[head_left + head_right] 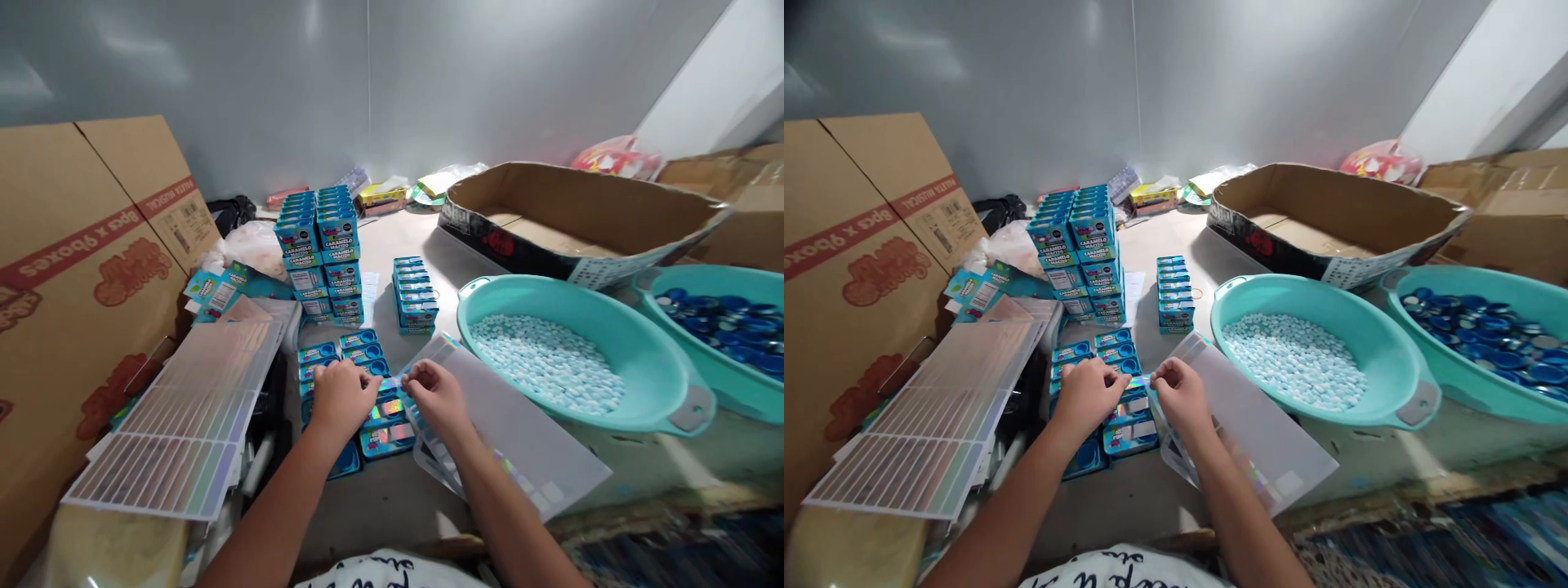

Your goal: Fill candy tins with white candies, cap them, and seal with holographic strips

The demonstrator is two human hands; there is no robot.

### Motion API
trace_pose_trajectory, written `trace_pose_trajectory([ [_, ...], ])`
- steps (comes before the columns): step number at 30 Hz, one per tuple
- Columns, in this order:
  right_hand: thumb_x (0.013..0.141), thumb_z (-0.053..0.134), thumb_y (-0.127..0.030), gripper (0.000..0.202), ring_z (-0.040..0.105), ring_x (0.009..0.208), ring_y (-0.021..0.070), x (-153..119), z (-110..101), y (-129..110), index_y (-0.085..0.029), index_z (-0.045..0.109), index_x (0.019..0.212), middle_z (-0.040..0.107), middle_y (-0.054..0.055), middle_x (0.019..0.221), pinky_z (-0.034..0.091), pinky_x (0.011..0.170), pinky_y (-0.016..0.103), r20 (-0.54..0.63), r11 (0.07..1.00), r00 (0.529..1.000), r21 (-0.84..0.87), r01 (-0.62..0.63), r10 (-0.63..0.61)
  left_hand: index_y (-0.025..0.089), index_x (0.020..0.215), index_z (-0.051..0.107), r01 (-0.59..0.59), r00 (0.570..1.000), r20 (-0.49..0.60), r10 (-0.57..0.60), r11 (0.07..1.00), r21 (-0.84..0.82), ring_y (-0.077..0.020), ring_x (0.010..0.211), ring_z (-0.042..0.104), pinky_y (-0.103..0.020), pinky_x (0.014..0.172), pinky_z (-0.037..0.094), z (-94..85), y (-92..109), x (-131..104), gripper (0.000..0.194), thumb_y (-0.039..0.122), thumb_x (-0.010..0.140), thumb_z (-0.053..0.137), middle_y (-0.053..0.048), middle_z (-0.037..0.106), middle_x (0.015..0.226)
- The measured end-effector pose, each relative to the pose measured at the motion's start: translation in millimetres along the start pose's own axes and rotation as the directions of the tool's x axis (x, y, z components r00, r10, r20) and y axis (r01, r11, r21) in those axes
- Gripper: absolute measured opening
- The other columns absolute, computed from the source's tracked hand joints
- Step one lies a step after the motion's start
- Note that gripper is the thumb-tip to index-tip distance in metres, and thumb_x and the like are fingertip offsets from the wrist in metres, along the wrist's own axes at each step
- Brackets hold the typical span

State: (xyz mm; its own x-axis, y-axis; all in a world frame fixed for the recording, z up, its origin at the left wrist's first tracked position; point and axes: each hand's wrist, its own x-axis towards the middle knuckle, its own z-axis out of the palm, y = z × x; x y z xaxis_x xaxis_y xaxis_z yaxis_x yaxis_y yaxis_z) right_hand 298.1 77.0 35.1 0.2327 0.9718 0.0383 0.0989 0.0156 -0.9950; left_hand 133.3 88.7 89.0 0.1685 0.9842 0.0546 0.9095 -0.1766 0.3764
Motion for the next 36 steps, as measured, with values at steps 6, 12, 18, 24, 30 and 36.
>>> trace_pose_trajectory([
  [6, 0.067, 0.054, -0.03, 0.008, 0.054, 0.058, 0.0163, -0.6, 5.8, 10.4, -0.023, 0.054, 0.07, 0.061, -0.001, 0.066, 0.039, 0.057, 0.029, 0.068, 0.978, 0.998, -0.209, 0.02, -0.006, 0.02, 0.066, 0.063, 0.064, 0.997, 0.038, -0.064, 0.998, 0.017, -0.0287, 0.089, 0.067, -0.04, 0.084, 0.04, -2.8, -2.5, 2.3, 0.034, 0.046, 0.085, 0.074, -0.006, 0.071, 0.08],
  [12, 0.086, 0.053, -0.027, 0.028, 0.059, 0.063, 0.0187, -4.7, 3.1, -4.5, -0.022, 0.062, 0.113, 0.065, -0.001, 0.071, 0.037, 0.058, 0.028, 0.153, 0.822, 0.986, -0.568, 0.033, 0.066, 0.021, 0.078, 0.062, -0.01, 0.998, 0.055, 0.01, 1.0, -0.002, -0.025, 0.089, 0.065, -0.033, 0.074, 0.04, -3.1, -10.4, 1.0, 0.019, 0.032, 0.09, 0.071, -0.004, 0.071, 0.084],
  [18, 0.097, 0.047, -0.024, 0.023, 0.067, 0.088, 0.0239, -20.4, -48.2, -21.9, -0.02, 0.069, 0.101, 0.07, 0.01, 0.101, 0.046, 0.075, 0.033, 0.045, 0.522, 0.945, -0.825, 0.218, -0.324, 0.022, 0.09, 0.064, -0.047, 0.997, 0.046, 0.058, 0.974, -0.22, -0.0202, 0.087, 0.067, -0.031, 0.077, 0.046, -8.3, -30.7, -14.3, 0.012, 0.011, 0.089, 0.062, -0.001, 0.07, 0.089],
  [24, 0.098, 0.049, -0.024, 0.022, 0.066, 0.084, 0.0254, -58.4, -101.7, 0.1, -0.017, 0.069, 0.092, 0.071, 0.01, 0.092, 0.048, 0.078, 0.037, 0.089, 0.287, 0.88, -0.926, 0.245, -0.467, 0.022, 0.093, 0.066, -0.134, 0.986, -0.144, 0.08, 0.899, -0.418, -0.019, 0.081, 0.068, -0.025, 0.059, 0.049, -14.2, -53.7, -33.4, 0.012, 0.026, 0.092, 0.056, -0.003, 0.069, 0.089],
  [30, 0.1, 0.05, -0.029, 0.027, 0.068, 0.087, 0.0279, -76.9, -103.6, 4.5, -0.014, 0.07, 0.109, 0.073, 0.013, 0.105, 0.046, 0.077, 0.039, -0.077, 0.195, 0.922, -0.981, -0.002, -0.38, 0.022, 0.097, 0.068, -0.206, 0.963, -0.25, 0.103, 0.879, -0.429, -0.0178, 0.082, 0.067, -0.017, 0.043, 0.044, -32.9, -50.4, -38.8, 0.015, 0.033, 0.092, 0.06, -0.004, 0.068, 0.092],
  [36, 0.1, 0.051, -0.037, 0.043, 0.07, 0.088, 0.0332, -78.9, -80.0, -7.6, -0.008, 0.061, 0.131, 0.071, 0.021, 0.103, 0.045, 0.075, 0.041, -0.193, 0.066, 0.981, -0.979, -0.192, -0.012, 0.023, 0.1, 0.067, -0.325, 0.904, -0.396, 0.162, 0.862, -0.389, -0.015, 0.082, 0.068, -0.013, 0.04, 0.039, -37.3, -40.1, -46.3, 0.01, 0.028, 0.093, 0.061, -0.003, 0.068, 0.093],
])
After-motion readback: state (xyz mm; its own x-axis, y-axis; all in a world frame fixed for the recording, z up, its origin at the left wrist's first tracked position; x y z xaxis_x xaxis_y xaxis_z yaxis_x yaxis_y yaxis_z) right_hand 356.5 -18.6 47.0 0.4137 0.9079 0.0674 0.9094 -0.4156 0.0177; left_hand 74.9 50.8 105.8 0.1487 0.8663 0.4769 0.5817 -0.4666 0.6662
